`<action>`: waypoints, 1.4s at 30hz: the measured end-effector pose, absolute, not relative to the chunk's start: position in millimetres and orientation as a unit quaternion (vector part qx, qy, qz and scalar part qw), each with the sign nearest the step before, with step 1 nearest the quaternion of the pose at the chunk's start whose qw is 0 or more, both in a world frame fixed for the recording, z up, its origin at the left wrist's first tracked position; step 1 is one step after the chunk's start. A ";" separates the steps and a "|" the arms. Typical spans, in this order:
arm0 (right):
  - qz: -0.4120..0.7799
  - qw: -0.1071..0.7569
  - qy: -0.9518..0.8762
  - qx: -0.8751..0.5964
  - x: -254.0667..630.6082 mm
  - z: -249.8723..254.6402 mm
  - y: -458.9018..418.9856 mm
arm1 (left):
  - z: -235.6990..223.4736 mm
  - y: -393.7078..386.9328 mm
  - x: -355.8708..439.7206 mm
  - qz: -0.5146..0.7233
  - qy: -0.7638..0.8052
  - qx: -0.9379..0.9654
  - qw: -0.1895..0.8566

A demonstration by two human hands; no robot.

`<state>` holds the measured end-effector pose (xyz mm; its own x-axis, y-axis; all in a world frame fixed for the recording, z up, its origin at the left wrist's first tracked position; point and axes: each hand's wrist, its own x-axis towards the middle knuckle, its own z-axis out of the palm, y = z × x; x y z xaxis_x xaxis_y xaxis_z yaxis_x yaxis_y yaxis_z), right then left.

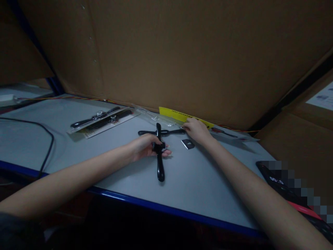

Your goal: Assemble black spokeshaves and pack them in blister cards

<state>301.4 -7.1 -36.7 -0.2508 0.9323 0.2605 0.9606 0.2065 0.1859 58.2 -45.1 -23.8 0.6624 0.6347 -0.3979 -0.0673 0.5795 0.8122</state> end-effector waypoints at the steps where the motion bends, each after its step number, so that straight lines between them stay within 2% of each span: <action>1: -0.162 0.044 -0.776 -0.607 301.1 -36.7 -8.6 | -23.7 -44.9 58.2 0.215 0.350 0.403 0.818; 7: -0.183 0.072 -0.716 -0.669 301.2 -31.9 -32.6 | -22.5 -44.5 58.8 0.207 0.345 0.371 0.837; 11: -0.113 0.189 -0.706 -0.673 281.2 -15.4 -61.5 | -22.0 -45.6 59.0 0.203 0.340 0.361 0.844; 13: -0.038 0.253 -0.747 -0.614 262.3 -8.9 -75.7 | -22.5 -45.8 58.9 0.195 0.338 0.363 0.847; 15: 0.006 0.275 -0.788 -0.551 243.2 -7.3 -86.9 | -24.0 -45.3 58.8 0.195 0.327 0.365 0.849; 19: -0.025 0.251 -0.846 -0.469 221.9 -16.4 -97.0 | -27.2 -43.2 58.6 0.206 0.304 0.363 0.857; 26: -0.064 0.254 -0.845 -0.466 220.3 -29.8 -94.4 | -23.9 -44.0 60.1 0.200 0.325 0.357 0.852; 32: -0.152 0.181 -0.857 -0.459 218.4 -27.3 -97.2 | -24.6 -43.5 60.7 0.188 0.329 0.354 0.855; 42: -0.086 0.291 -0.824 -0.478 213.2 -36.3 -99.2 | -25.4 -45.0 60.6 0.211 0.325 0.342 0.856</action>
